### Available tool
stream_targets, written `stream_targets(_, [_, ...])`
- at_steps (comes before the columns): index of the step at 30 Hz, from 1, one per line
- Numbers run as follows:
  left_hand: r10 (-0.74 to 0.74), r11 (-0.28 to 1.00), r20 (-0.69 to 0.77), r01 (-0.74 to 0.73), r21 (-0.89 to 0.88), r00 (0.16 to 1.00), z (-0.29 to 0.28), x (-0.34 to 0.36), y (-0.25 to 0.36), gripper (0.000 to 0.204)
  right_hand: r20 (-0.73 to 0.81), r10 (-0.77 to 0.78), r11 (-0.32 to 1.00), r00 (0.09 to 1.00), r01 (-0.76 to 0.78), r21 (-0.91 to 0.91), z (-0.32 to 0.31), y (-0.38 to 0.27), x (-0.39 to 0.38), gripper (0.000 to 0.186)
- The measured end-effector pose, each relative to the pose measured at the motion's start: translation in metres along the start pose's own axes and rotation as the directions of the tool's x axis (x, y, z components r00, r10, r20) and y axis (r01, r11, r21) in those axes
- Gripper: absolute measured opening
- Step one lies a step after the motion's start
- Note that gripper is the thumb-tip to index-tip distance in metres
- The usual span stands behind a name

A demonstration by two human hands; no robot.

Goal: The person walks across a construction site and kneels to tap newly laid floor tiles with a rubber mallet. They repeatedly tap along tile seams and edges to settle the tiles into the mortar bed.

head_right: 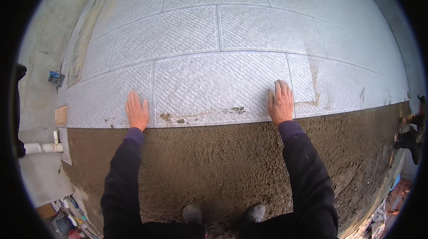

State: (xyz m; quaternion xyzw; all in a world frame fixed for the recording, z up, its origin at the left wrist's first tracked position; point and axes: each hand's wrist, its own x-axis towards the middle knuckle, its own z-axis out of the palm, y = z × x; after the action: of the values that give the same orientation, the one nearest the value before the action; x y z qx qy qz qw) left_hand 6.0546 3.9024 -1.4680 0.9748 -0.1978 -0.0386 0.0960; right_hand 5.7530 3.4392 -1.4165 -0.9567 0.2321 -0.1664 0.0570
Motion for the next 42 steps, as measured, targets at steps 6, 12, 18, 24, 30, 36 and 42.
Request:
stream_targets(6, [0.011, 1.0, -0.102, -0.009, 0.019, 0.995, 0.062, 0.037, -0.023, 0.075, -0.116, 0.004, 0.999, 0.993, -0.01, -0.052, 0.087, 0.046, 0.026, 0.041])
stream_targets(12, [0.07, 0.998, -0.109, -0.07, 0.003, 0.992, 0.093, 0.062, -0.028, 0.077, -0.183, 0.049, 0.995, 0.982, -0.064, -0.079, 0.1, 0.055, 0.01, 0.041])
stream_targets(18, [-0.025, 0.999, -0.069, 0.027, 0.028, 0.997, 0.067, 0.027, -0.064, 0.075, -0.13, 0.024, 1.0, 0.991, -0.025, -0.007, 0.105, 0.021, 0.014, 0.04])
stream_targets(24, [-0.086, 0.995, -0.042, 0.088, 0.055, 0.995, 0.035, -0.007, -0.07, 0.077, -0.009, -0.016, 0.999, 1.0, 0.017, 0.049, 0.102, 0.0, 0.023, 0.04])
stream_targets(30, [0.082, 0.996, -0.053, -0.081, 0.025, 0.995, 0.036, 0.039, -0.014, 0.078, -0.184, 0.053, 0.997, 0.981, -0.043, 0.06, 0.07, 0.043, 0.043, 0.04])
stream_targets(36, [0.146, 0.988, 0.007, -0.147, 0.048, 0.989, 0.041, 0.036, 0.027, 0.08, -0.149, 0.051, 0.998, 0.988, -0.044, 0.049, 0.059, 0.073, 0.05, 0.042])
stream_targets(42, [0.278, 0.96, 0.007, -0.278, 0.028, 0.961, 0.049, 0.011, 0.06, 0.079, -0.188, 0.107, 0.992, 0.976, -0.093, 0.08, 0.06, 0.078, 0.049, 0.043])
